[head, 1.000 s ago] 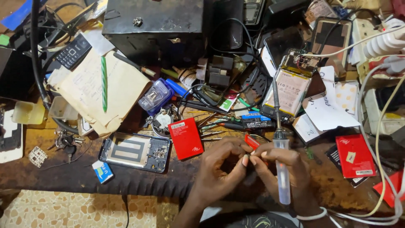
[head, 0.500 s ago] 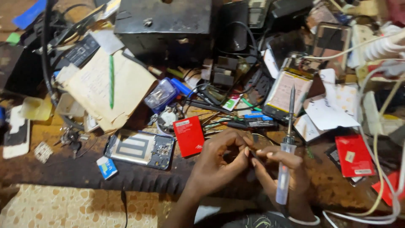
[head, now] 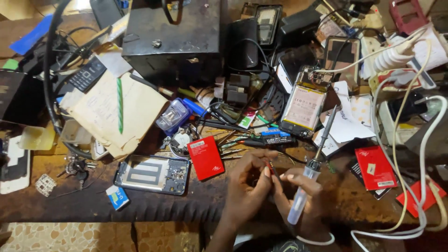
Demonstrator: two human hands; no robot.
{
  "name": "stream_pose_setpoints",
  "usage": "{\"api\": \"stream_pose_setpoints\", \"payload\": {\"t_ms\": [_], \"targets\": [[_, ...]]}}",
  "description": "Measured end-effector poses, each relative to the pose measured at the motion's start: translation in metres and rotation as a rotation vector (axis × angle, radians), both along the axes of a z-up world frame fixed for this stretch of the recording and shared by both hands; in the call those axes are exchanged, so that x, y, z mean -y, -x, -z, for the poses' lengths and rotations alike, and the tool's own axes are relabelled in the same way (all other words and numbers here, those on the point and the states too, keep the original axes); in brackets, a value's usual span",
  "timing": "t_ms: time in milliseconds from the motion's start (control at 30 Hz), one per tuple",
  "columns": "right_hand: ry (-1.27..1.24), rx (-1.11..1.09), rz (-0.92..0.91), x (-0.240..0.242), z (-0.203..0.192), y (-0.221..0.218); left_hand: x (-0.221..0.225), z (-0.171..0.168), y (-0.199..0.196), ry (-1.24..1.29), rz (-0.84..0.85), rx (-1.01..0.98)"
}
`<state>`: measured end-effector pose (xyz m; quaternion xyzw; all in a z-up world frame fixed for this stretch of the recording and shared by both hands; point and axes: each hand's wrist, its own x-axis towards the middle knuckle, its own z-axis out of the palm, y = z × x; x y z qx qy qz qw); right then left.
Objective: Soldering components on a small electronic device using a soldering iron and flux syringe on a cluttered workbench.
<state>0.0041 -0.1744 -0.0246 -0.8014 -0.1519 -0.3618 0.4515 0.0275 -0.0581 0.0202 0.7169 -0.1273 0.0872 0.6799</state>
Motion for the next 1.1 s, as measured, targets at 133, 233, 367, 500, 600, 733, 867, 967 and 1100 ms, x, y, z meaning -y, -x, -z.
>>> {"api": "stream_pose_setpoints", "payload": {"t_ms": [133,233,367,500,600,733,867,967,1100], "targets": [[-0.080,-0.003,-0.017,-0.006,-0.001,0.000,-0.001,-0.002,0.001,0.048,-0.018,0.046],[-0.146,-0.060,-0.026,-0.012,-0.009,0.005,-0.002,-0.004,0.006,0.051,-0.035,0.054],[-0.197,-0.116,0.021,-0.014,-0.013,0.005,-0.002,-0.007,0.006,0.051,-0.040,0.056],[-0.271,-0.131,-0.037,-0.008,-0.001,0.005,-0.001,-0.005,0.001,0.054,-0.032,0.036],[-0.268,-0.164,-0.070,-0.004,-0.005,0.005,0.000,-0.001,-0.002,0.040,-0.016,0.007],[-0.200,-0.231,-0.132,0.007,-0.016,0.005,-0.003,0.007,-0.006,0.075,0.054,-0.034],[-0.225,-0.289,-0.156,0.012,-0.025,0.005,-0.004,0.002,-0.007,0.052,0.103,-0.043],[-0.260,-0.295,-0.208,0.019,-0.027,0.003,-0.001,0.001,-0.010,0.022,0.092,-0.035],[-0.173,-0.268,-0.197,0.027,-0.026,-0.004,0.000,0.000,-0.009,0.004,0.095,-0.042]]}}
